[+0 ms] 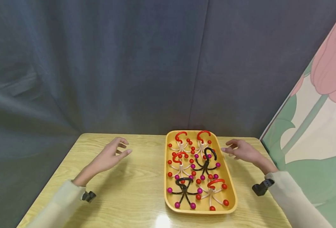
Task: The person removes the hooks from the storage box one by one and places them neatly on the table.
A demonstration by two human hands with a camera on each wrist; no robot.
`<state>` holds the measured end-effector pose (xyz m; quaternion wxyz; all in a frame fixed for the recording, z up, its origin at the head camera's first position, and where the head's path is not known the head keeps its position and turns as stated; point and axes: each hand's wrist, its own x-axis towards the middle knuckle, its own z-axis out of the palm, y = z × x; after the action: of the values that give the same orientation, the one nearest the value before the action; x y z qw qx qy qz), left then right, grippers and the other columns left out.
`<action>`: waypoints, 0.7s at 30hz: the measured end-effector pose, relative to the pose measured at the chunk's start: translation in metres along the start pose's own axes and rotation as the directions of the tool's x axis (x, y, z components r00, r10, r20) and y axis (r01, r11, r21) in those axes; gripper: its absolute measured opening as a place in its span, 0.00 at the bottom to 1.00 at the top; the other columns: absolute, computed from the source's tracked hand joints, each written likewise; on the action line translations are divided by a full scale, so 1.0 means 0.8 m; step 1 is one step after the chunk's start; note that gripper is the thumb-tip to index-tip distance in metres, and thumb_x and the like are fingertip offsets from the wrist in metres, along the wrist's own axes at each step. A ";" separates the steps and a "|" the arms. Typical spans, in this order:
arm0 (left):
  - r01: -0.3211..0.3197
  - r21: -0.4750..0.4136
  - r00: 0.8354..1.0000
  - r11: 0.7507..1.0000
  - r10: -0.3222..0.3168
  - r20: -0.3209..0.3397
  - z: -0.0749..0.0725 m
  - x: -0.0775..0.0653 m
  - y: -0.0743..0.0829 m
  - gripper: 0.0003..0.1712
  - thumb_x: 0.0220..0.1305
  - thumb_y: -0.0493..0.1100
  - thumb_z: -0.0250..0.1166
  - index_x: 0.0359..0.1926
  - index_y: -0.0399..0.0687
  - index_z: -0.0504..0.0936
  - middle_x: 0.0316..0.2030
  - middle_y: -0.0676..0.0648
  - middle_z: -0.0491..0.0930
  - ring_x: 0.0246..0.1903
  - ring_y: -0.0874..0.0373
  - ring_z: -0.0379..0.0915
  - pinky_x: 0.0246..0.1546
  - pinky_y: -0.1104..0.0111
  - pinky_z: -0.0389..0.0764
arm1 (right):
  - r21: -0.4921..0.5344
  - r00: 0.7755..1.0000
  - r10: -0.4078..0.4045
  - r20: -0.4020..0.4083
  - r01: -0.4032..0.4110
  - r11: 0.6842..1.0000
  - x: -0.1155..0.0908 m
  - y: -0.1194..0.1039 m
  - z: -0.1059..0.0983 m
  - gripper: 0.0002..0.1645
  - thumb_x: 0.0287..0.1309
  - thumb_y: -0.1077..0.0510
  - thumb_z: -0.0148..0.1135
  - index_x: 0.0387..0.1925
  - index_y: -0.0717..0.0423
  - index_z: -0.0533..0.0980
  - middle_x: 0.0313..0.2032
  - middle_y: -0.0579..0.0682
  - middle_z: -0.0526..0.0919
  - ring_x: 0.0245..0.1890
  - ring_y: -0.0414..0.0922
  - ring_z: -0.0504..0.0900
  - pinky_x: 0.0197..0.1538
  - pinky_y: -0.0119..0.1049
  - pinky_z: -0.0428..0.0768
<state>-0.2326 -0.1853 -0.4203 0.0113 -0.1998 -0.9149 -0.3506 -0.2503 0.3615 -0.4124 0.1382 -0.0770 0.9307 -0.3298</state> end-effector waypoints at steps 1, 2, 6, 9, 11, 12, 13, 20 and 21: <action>-0.005 -0.033 1.000 0.999 0.005 0.014 0.004 0.000 0.005 0.24 0.77 0.54 0.64 0.62 0.44 0.73 0.61 0.42 0.76 0.63 0.42 0.76 0.58 0.51 0.84 | 0.020 1.000 0.010 0.010 -0.010 1.000 0.000 0.002 0.002 0.41 0.77 0.44 0.59 0.70 0.75 0.64 0.55 0.70 0.82 0.49 0.53 0.88 0.51 0.49 0.90; -0.009 -0.066 1.000 0.998 0.010 0.029 0.007 0.000 0.011 0.23 0.77 0.53 0.64 0.61 0.44 0.73 0.60 0.43 0.76 0.63 0.43 0.77 0.58 0.52 0.84 | 0.045 1.000 0.008 0.022 -0.009 0.999 -0.001 0.004 0.003 0.39 0.78 0.47 0.57 0.70 0.77 0.64 0.56 0.72 0.82 0.50 0.54 0.88 0.51 0.49 0.90; -0.015 -0.135 0.998 0.991 0.024 0.064 0.019 0.000 0.034 0.17 0.77 0.52 0.64 0.56 0.46 0.76 0.55 0.48 0.78 0.60 0.49 0.78 0.57 0.56 0.84 | 0.160 0.997 0.015 0.069 -0.026 0.987 -0.003 0.012 0.009 0.31 0.81 0.57 0.49 0.70 0.79 0.62 0.61 0.77 0.78 0.53 0.57 0.87 0.53 0.52 0.89; 0.005 -0.214 0.996 0.977 0.015 0.091 0.026 -0.002 0.054 0.15 0.76 0.52 0.65 0.54 0.48 0.81 0.53 0.50 0.81 0.58 0.52 0.81 0.56 0.59 0.85 | 0.247 0.995 0.045 0.091 -0.066 0.967 -0.002 0.014 0.013 0.30 0.81 0.59 0.47 0.70 0.79 0.62 0.63 0.77 0.76 0.53 0.55 0.87 0.55 0.53 0.89; 0.019 -0.270 0.994 0.963 0.012 0.113 0.029 -0.003 0.067 0.14 0.76 0.51 0.65 0.53 0.49 0.84 0.53 0.51 0.83 0.57 0.53 0.82 0.55 0.61 0.85 | 0.279 0.994 0.062 0.095 -0.087 0.956 0.000 0.013 0.015 0.29 0.80 0.58 0.48 0.70 0.79 0.64 0.63 0.75 0.77 0.53 0.53 0.87 0.56 0.54 0.88; 0.025 -0.293 0.992 0.956 0.012 0.126 0.031 -0.004 0.073 0.13 0.76 0.50 0.65 0.54 0.50 0.85 0.53 0.51 0.84 0.57 0.54 0.82 0.55 0.62 0.86 | 0.292 0.993 0.074 0.096 -0.099 0.951 0.001 0.013 0.017 0.29 0.80 0.58 0.48 0.69 0.78 0.65 0.63 0.75 0.77 0.52 0.51 0.86 0.56 0.54 0.88; 0.027 -0.314 0.990 0.949 0.018 0.137 0.034 -0.004 0.080 0.13 0.76 0.50 0.66 0.54 0.49 0.85 0.53 0.51 0.84 0.57 0.54 0.83 0.55 0.63 0.86 | 0.308 0.991 0.090 0.094 -0.116 0.944 0.001 0.012 0.018 0.28 0.79 0.58 0.49 0.68 0.77 0.67 0.63 0.74 0.78 0.52 0.50 0.86 0.57 0.54 0.88; 0.024 -0.369 0.977 0.929 0.056 0.204 0.060 -0.003 0.108 0.13 0.75 0.45 0.66 0.56 0.46 0.85 0.55 0.44 0.85 0.54 0.53 0.83 0.52 0.68 0.86 | 0.372 0.984 0.150 0.094 -0.175 0.912 0.005 0.014 0.026 0.25 0.77 0.58 0.53 0.63 0.76 0.72 0.60 0.68 0.82 0.51 0.48 0.87 0.55 0.50 0.89; 0.030 -0.377 0.975 0.926 0.056 0.216 0.064 -0.003 0.110 0.13 0.75 0.45 0.66 0.55 0.46 0.85 0.55 0.45 0.86 0.54 0.53 0.84 0.52 0.68 0.87 | 0.379 0.983 0.158 0.091 -0.181 0.908 0.006 0.015 0.027 0.25 0.77 0.58 0.54 0.63 0.76 0.73 0.59 0.66 0.83 0.50 0.47 0.87 0.54 0.48 0.90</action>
<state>-0.1914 -0.0934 -0.4033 -0.1278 -0.2423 -0.8243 -0.4954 -0.2488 0.3572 -0.4369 0.2059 0.0231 0.8464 -0.4906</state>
